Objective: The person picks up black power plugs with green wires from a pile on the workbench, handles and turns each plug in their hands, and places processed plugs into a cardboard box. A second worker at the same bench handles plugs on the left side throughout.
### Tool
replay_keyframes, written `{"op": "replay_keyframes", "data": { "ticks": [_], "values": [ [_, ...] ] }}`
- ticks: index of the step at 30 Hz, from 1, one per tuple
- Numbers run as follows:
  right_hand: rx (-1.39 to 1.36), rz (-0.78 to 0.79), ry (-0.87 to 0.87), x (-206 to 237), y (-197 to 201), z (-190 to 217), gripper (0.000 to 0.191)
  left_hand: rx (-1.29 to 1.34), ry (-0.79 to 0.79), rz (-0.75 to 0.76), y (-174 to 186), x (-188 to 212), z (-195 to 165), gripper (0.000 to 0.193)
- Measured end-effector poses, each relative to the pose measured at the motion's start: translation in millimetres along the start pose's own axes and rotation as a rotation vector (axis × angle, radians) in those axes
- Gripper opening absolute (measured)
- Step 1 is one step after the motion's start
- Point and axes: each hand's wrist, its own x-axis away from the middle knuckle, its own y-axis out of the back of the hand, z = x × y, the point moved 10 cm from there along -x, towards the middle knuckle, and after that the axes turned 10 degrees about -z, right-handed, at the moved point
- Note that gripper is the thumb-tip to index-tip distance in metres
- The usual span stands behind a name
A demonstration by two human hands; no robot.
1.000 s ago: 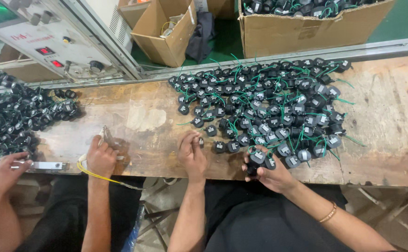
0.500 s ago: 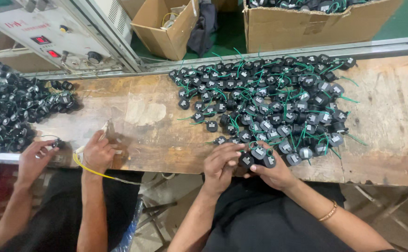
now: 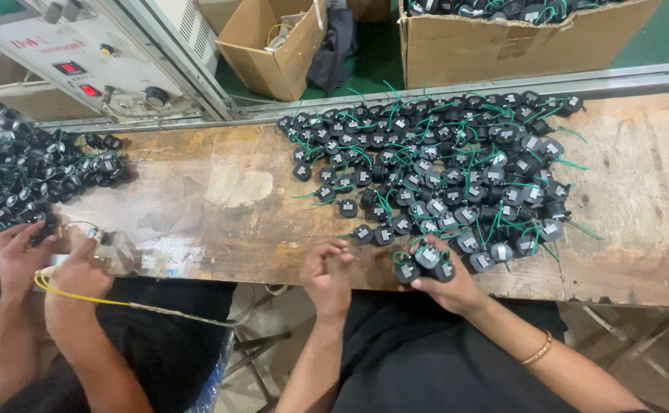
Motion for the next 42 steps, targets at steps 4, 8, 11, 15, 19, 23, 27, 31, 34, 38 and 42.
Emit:
{"op": "replay_keyframes", "data": {
  "ticks": [4,8,11,15,19,23,27,31,34,38,42],
  "values": [
    [-0.456,-0.031,-0.145,-2.4,11.6,-6.0,0.062,-0.146,0.226,-0.066,11.3,-24.2,22.9,0.034],
    [-0.511,0.008,-0.190,-2.6,13.0,-7.4,0.058,-0.518,-0.099,0.245,-30.7,-25.2,-5.7,0.020],
    [-0.508,0.061,-0.171,-0.3,6.5,-2.7,0.056,-0.329,-0.141,0.177,-37.1,-25.8,-24.2,0.014],
    [-0.401,-0.082,-0.103,-1.1,13.1,-0.2,0.063,0.104,0.124,0.139,-44.5,-7.3,-24.9,0.020],
    [-0.296,-0.063,-0.116,-1.8,7.9,-4.1,0.068,-0.096,-0.232,0.365,-83.0,7.7,-65.1,0.026],
    [-0.261,-0.106,-0.136,-0.1,14.2,-9.1,0.072,-0.189,-0.345,0.242,-90.3,11.0,-80.5,0.030],
    [-0.239,-0.133,-0.087,0.2,13.9,-4.3,0.068,-0.145,-0.298,0.296,-79.3,19.5,-79.1,0.024],
    [0.088,-0.152,0.126,-1.0,7.5,16.3,0.062,-0.155,-0.314,0.423,-70.4,23.9,-68.8,0.023],
    [0.454,-0.078,0.312,2.7,-5.1,31.6,0.057,-0.218,-0.249,0.398,-67.6,26.3,-49.0,0.026],
    [0.592,-0.063,0.374,1.9,-11.1,39.8,0.055,0.089,0.306,0.193,-64.7,32.4,4.3,0.027],
    [0.473,-0.098,0.330,-1.5,-19.7,59.6,0.055,-0.180,-0.132,0.212,-56.1,23.4,-35.8,0.023]
  ]
}}
